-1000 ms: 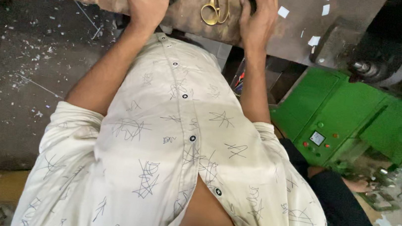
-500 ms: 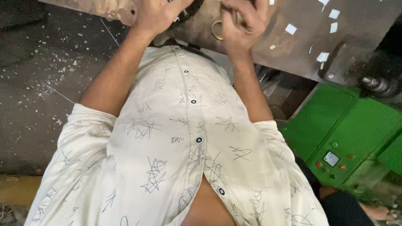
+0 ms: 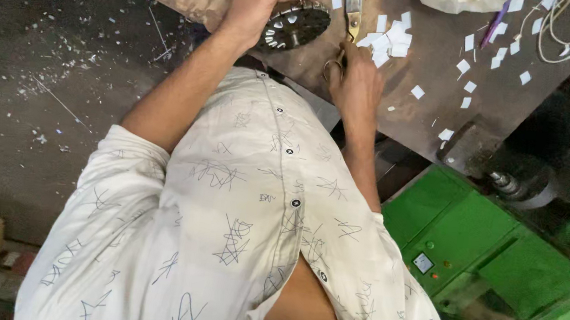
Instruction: The person places small white square pieces into the slots of a circular metal object. They then use scissors to trim the excess material from the inserted pieces. The person repeats this process for multiple slots around the circular object.
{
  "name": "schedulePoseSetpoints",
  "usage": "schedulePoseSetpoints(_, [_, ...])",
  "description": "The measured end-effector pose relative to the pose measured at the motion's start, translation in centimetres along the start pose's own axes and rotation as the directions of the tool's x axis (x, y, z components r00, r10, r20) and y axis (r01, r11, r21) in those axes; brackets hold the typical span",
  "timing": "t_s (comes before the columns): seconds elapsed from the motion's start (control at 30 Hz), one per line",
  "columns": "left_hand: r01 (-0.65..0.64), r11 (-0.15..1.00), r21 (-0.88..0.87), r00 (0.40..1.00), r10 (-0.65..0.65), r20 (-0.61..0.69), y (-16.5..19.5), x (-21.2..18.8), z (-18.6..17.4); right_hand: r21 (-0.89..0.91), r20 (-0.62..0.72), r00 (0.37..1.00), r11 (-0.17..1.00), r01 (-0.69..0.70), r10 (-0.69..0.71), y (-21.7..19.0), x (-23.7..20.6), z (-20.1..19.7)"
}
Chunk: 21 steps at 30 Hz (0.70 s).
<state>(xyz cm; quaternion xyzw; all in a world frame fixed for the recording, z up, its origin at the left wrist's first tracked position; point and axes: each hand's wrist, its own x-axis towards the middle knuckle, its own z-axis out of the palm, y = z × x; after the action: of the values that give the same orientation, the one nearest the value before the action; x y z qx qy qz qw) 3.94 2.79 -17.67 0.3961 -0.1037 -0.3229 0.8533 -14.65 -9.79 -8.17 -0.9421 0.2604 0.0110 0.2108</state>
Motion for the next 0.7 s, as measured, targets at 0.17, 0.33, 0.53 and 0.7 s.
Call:
schedulePoseSetpoints(0.17, [0.105, 0.986, -0.128, 0.994, -0.103, 0.025, -0.4, 0.2, 0.2, -0.017, -0.123, 0.992, 0.999, 0.034, -0.036, 0.7, 0.0, 1.6])
schedulePoseSetpoints(0.33, [0.116, 0.985, -0.129, 0.991, -0.107, 0.076, 0.3, 0.4, 0.9, 0.012, -0.1, 0.995, 1.0, -0.013, 0.014, 2.9, -0.5, 2.5])
schedulePoseSetpoints(0.53, [0.186, 0.976, -0.113, 0.978, -0.173, 0.118, 1.8, 0.5, 1.0, 0.512, 0.043, 0.968, 0.826, -0.234, 0.247, 7.4, -0.8, 3.1])
schedulePoseSetpoints(0.7, [0.211, 0.973, -0.091, 0.971, -0.199, 0.129, 2.3, 0.3, 0.9, 0.96, 0.208, 0.976, 0.179, -0.217, 0.064, 9.7, -3.4, 3.5])
